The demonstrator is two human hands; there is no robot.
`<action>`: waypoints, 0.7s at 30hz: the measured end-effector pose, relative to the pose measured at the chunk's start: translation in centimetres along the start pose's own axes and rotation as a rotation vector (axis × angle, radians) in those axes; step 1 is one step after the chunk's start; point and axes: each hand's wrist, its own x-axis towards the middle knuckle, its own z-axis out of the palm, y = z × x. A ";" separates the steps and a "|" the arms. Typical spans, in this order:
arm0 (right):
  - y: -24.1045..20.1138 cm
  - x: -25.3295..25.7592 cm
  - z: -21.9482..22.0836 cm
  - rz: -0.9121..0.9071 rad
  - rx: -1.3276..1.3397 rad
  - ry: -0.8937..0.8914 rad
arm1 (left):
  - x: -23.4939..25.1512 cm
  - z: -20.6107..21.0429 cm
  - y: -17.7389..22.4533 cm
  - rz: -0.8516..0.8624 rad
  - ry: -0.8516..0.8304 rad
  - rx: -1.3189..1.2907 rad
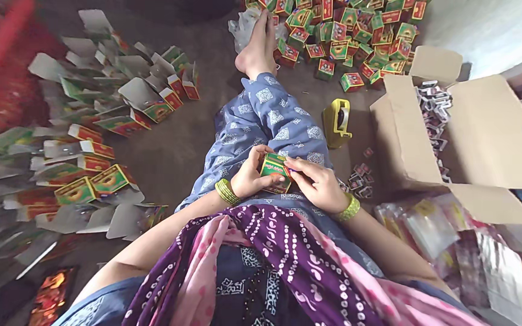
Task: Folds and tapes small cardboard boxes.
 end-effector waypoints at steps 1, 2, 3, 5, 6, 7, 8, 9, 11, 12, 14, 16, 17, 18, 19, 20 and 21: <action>0.2 0.0 -0.4 0.031 0.068 -0.021 | 0.0 0.1 0.1 0.009 -0.013 0.001; 0.5 0.1 -1.1 0.077 0.123 -0.029 | 0.1 0.1 0.1 0.011 -0.025 0.001; 1.0 0.2 -1.8 0.139 0.146 -0.008 | 0.2 0.1 0.3 -0.011 -0.021 -0.012; 3.0 0.6 -4.0 0.309 0.081 0.125 | 0.3 0.0 0.6 -0.110 0.043 -0.080; 4.7 0.7 -5.3 0.408 0.029 0.220 | 0.3 0.0 0.8 -0.154 0.082 -0.127; 6.7 0.7 -6.7 0.511 -0.013 0.325 | 0.3 -0.1 0.8 -0.177 0.117 -0.168; 8.9 0.7 -8.1 0.610 -0.040 0.429 | 0.4 -0.3 0.7 -0.187 0.149 -0.193; 11.1 0.6 -9.3 0.713 -0.055 0.515 | 0.4 -0.4 0.7 -0.192 0.177 -0.204; 15.1 0.4 -11.5 0.917 -0.067 0.602 | 0.6 -0.4 0.6 -0.192 0.213 -0.208; 16.8 0.4 -12.4 0.995 -0.082 0.589 | 0.8 -0.4 0.7 -0.190 0.217 -0.203; 19.5 0.3 -13.5 1.087 -0.162 0.469 | 0.9 -0.2 0.7 -0.185 0.213 -0.189; 21.5 0.3 -13.9 1.119 -0.227 0.322 | 1.0 -0.2 0.6 -0.175 0.209 -0.180; 22.2 0.4 -13.9 1.117 -0.240 0.273 | 1.0 -0.2 0.5 -0.165 0.205 -0.177; 22.9 0.5 -13.9 1.106 -0.246 0.239 | 1.1 -0.2 0.4 -0.157 0.200 -0.171; 23.4 0.7 -14.0 1.097 -0.246 0.219 | 1.2 -0.3 0.3 -0.151 0.198 -0.168; 23.7 1.0 -13.9 1.090 -0.246 0.212 | 1.2 -0.3 0.2 -0.149 0.195 -0.167; 23.8 1.2 -13.9 1.095 -0.243 0.217 | 1.3 -0.3 0.2 -0.150 0.193 -0.167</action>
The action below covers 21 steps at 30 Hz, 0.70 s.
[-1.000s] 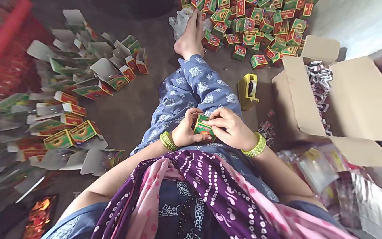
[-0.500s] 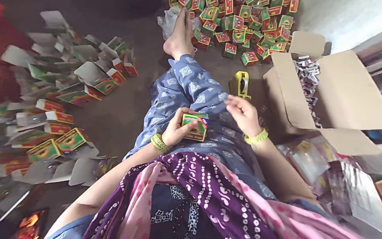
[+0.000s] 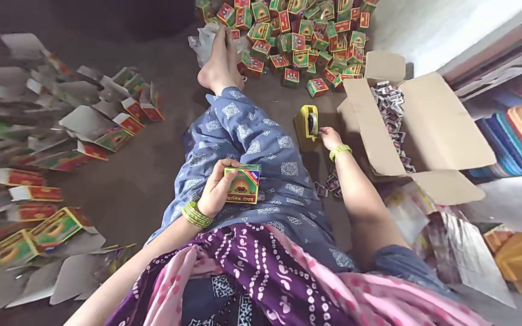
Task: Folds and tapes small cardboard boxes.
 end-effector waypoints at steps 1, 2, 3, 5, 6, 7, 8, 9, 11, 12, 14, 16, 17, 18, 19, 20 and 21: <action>-0.2 0.1 0.1 0.014 0.011 0.009 | 0.0 0.0 0.0 -0.003 0.001 0.002; -0.4 0.1 0.2 0.033 0.029 0.018 | -0.1 0.0 0.1 -0.006 -0.003 0.006; -0.5 0.2 0.2 0.056 0.045 0.030 | -0.1 0.0 0.1 -0.006 -0.005 0.008; -0.7 0.3 0.2 0.111 0.071 0.048 | -0.1 0.0 0.1 -0.003 -0.009 0.001; -1.0 0.1 0.1 0.141 0.091 0.059 | -0.1 0.0 0.1 0.000 -0.009 -0.001; -1.3 -0.2 -0.1 0.169 0.117 0.073 | -0.1 -0.1 0.1 0.002 -0.010 -0.003; -1.6 -0.5 -0.3 0.196 0.158 0.083 | -0.1 -0.1 0.0 0.004 -0.011 -0.006; -1.7 -0.7 -0.5 0.226 0.201 0.083 | -0.2 -0.1 0.0 0.006 -0.013 -0.007; -1.4 -1.0 -0.8 0.270 0.294 0.081 | -0.2 -0.2 0.0 0.013 -0.016 -0.006; -1.1 -1.4 -0.9 0.278 0.334 0.083 | -0.3 -0.2 0.0 0.012 -0.015 -0.003; -1.0 -3.0 -0.9 0.286 0.353 0.093 | -0.3 -0.3 0.0 0.010 -0.013 -0.004; -0.6 -4.6 -0.6 0.293 0.312 0.099 | -0.3 -0.3 0.0 0.001 -0.013 -0.011; -0.2 -5.1 -0.3 0.298 0.306 0.093 | -0.3 -0.2 -0.1 -0.003 -0.013 -0.014; 0.2 -5.3 0.1 0.307 0.314 0.090 | -0.3 -0.2 -0.1 -0.005 -0.014 -0.016; 0.4 -5.5 0.4 0.314 0.325 0.085 | -0.3 -0.2 -0.1 -0.007 -0.015 -0.015; 0.6 -5.7 0.6 0.314 0.339 0.079 | -0.4 -0.2 -0.1 -0.008 -0.017 -0.012; 0.7 -5.8 0.8 0.307 0.347 0.074 | -0.4 -0.2 -0.1 -0.007 -0.021 -0.009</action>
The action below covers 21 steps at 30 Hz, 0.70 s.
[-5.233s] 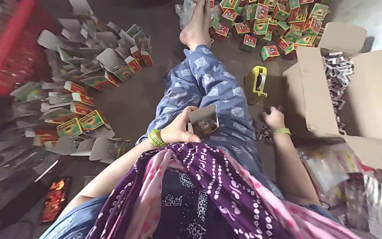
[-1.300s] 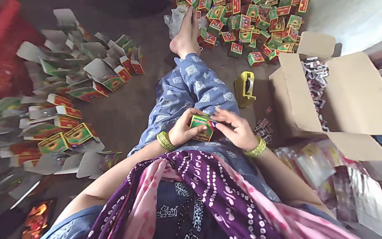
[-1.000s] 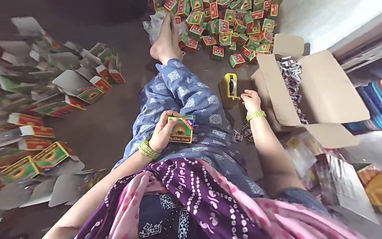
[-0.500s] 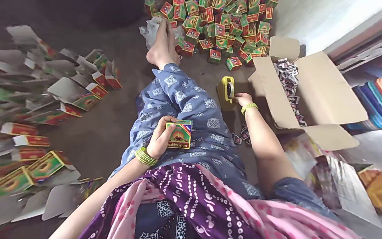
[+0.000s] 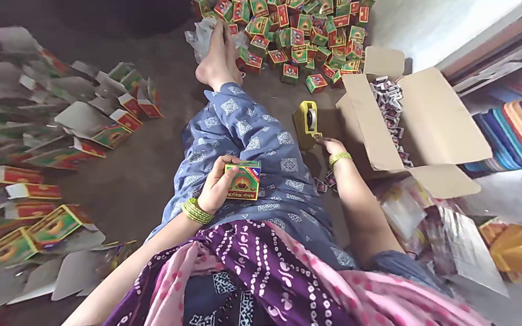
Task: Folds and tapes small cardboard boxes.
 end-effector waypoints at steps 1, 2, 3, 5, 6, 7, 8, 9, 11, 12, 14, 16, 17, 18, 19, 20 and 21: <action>0.1 0.0 0.2 -0.018 0.000 0.006 | 0.0 0.0 0.0 0.004 -0.004 -0.002; 0.3 0.1 0.3 -0.037 -0.007 0.013 | 0.0 0.0 0.0 0.008 -0.004 -0.005; 0.5 0.5 0.5 -0.070 -0.018 0.027 | -0.1 0.0 0.1 0.012 -0.002 -0.006; 0.6 0.9 0.8 -0.139 -0.085 0.063 | -0.2 0.0 0.2 0.011 0.010 0.000; 0.3 0.7 0.8 -0.165 -0.161 0.079 | -0.2 0.0 0.1 0.009 0.017 0.003; -0.2 0.5 0.7 -0.184 -0.263 0.098 | -0.2 0.0 0.1 0.007 0.019 0.006; -0.7 0.2 0.6 -0.196 -0.382 0.118 | -0.2 0.1 0.1 0.008 0.017 0.009; -1.1 -0.2 0.5 -0.200 -0.503 0.131 | -0.2 0.1 0.1 0.011 0.014 0.009; -1.3 -0.8 0.5 -0.187 -0.600 0.120 | -0.2 0.2 0.1 0.021 0.011 0.012; -1.5 -0.9 0.5 -0.197 -0.544 0.097 | -0.1 0.2 0.2 0.036 0.010 0.021; -1.7 -2.0 0.8 -0.262 -0.273 0.016 | -0.1 0.3 0.1 0.083 0.006 0.040; -2.8 -5.5 1.6 -0.328 0.086 -0.104 | -0.2 0.2 -0.3 0.139 0.018 0.083; -3.6 -7.5 2.2 -0.358 0.227 -0.192 | -0.1 0.1 -0.5 0.163 0.028 0.113; -4.6 -9.8 2.6 -0.388 0.325 -0.288 | 0.0 0.1 -0.6 0.181 0.040 0.145; -5.5 -12.1 3.2 -0.427 0.385 -0.385 | 0.1 0.2 -0.8 0.193 0.051 0.178; -6.3 -14.4 3.8 -0.469 0.414 -0.477 | 0.1 0.2 -0.8 0.197 0.062 0.207; -7.0 -16.5 4.5 -0.509 0.422 -0.561 | 0.1 0.2 -0.9 0.197 0.072 0.227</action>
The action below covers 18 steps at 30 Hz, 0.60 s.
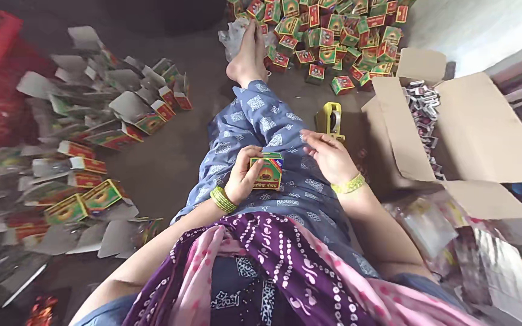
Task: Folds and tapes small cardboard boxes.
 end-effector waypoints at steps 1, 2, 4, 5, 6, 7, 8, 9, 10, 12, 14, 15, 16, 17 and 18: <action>-0.6 -0.8 1.8 -0.015 0.024 -0.074 | 0.0 0.1 0.0 0.000 0.009 0.012; -1.0 -1.3 3.4 -0.011 0.051 -0.136 | -0.1 0.1 0.0 -0.001 0.017 0.025; -0.8 -1.9 5.7 0.020 0.103 -0.232 | -0.2 0.0 0.2 0.007 0.034 0.050; -0.6 -2.0 6.6 0.044 0.120 -0.257 | -0.2 -0.1 0.3 0.014 0.042 0.064; -0.3 -2.0 7.2 0.071 0.123 -0.268 | -0.3 -0.2 0.3 0.017 0.048 0.071; -0.1 -2.0 7.7 0.100 0.124 -0.270 | -0.3 -0.3 0.3 0.020 0.051 0.071; 0.1 -1.9 8.1 0.121 0.124 -0.264 | -0.4 -0.4 0.2 0.024 0.050 0.065; 0.2 -1.9 8.3 0.135 0.119 -0.252 | -0.4 -0.5 0.1 0.028 0.046 0.057; 0.4 -1.8 8.4 0.140 0.112 -0.235 | -0.4 -0.5 0.1 0.026 0.043 0.045; 0.9 -1.7 8.4 0.137 0.089 -0.199 | -0.4 -0.3 0.2 0.012 0.044 0.012; 1.2 -1.5 8.4 0.152 0.070 -0.161 | -0.3 -0.1 0.3 0.009 0.045 -0.014; 1.3 -1.4 8.4 0.165 0.066 -0.142 | -0.3 0.0 0.4 0.016 0.036 -0.025; 1.4 -1.4 8.5 0.177 0.063 -0.121 | -0.3 0.0 0.4 0.024 0.024 -0.037; 1.5 -1.3 8.6 0.185 0.060 -0.103 | -0.4 0.0 0.4 0.035 0.011 -0.038; 1.6 -1.2 8.7 0.190 0.056 -0.085 | -0.5 -0.1 0.4 0.048 0.000 -0.031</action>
